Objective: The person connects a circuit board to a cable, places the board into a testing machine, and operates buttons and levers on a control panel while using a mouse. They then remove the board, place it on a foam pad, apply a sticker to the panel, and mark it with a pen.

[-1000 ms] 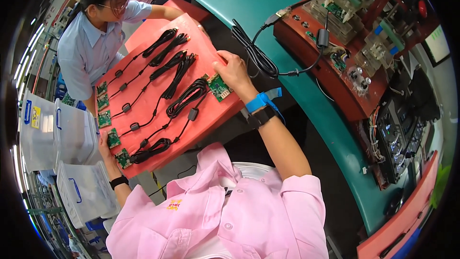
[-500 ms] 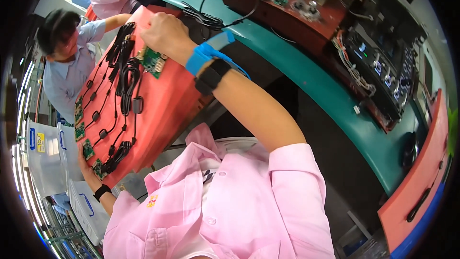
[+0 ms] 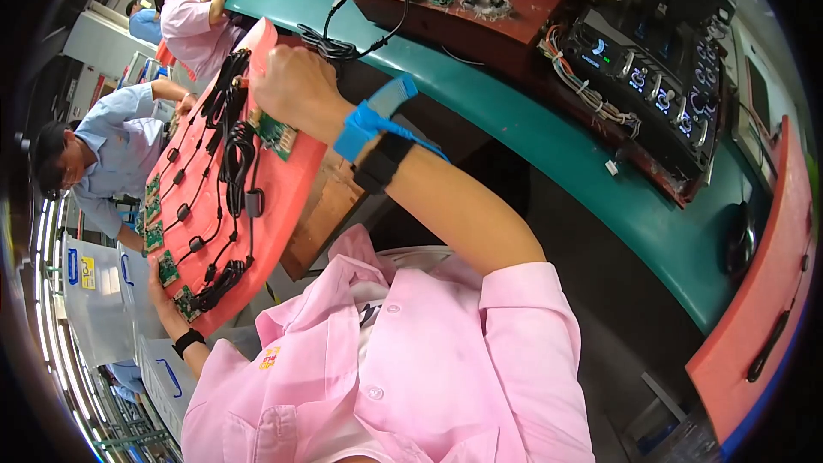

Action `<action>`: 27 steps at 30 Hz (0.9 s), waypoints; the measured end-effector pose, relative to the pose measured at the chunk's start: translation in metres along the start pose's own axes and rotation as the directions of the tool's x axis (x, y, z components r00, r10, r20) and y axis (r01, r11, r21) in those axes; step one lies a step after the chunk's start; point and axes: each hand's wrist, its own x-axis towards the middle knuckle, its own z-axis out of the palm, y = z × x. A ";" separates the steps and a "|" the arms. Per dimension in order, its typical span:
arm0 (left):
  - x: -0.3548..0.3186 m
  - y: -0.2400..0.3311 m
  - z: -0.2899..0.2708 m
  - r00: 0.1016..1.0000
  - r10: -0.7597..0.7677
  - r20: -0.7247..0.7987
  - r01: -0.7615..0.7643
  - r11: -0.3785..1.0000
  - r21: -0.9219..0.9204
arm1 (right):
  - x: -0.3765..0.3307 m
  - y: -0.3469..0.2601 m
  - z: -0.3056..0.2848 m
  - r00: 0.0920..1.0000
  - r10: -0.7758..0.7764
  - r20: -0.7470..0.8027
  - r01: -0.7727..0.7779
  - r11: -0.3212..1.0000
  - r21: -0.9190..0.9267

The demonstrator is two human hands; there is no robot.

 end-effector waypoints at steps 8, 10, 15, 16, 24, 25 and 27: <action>0.004 0.000 0.000 0.993 0.025 -0.117 -0.021 0.999 0.037 | -0.043 -0.021 0.017 0.998 0.056 0.035 -0.056 0.998 0.007; 0.013 -0.006 -0.009 0.993 0.029 -0.111 -0.025 0.999 0.034 | -0.046 -0.022 0.027 0.992 0.114 0.062 -0.115 0.993 0.007; 0.049 -0.046 -0.033 0.990 0.063 -0.123 -0.051 0.994 0.096 | -0.034 -0.010 0.060 0.987 0.150 0.052 -0.150 0.989 -0.009; 0.057 -0.056 -0.037 0.990 0.070 -0.127 -0.053 0.990 0.127 | -0.032 -0.004 0.070 0.984 0.172 0.046 -0.172 0.985 -0.014; 0.079 -0.121 -0.050 0.984 0.073 -0.161 -0.044 0.984 0.173 | -0.026 0.028 0.128 0.958 0.271 0.094 -0.266 0.962 -0.066; 0.079 -0.125 -0.050 0.982 0.057 -0.178 -0.024 0.983 0.184 | -0.020 0.030 0.132 0.954 0.282 0.101 -0.276 0.959 -0.071; 0.079 -0.129 -0.055 0.979 0.020 -0.202 0.024 0.977 0.213 | -0.015 0.032 0.139 0.957 0.264 0.122 -0.259 0.964 -0.050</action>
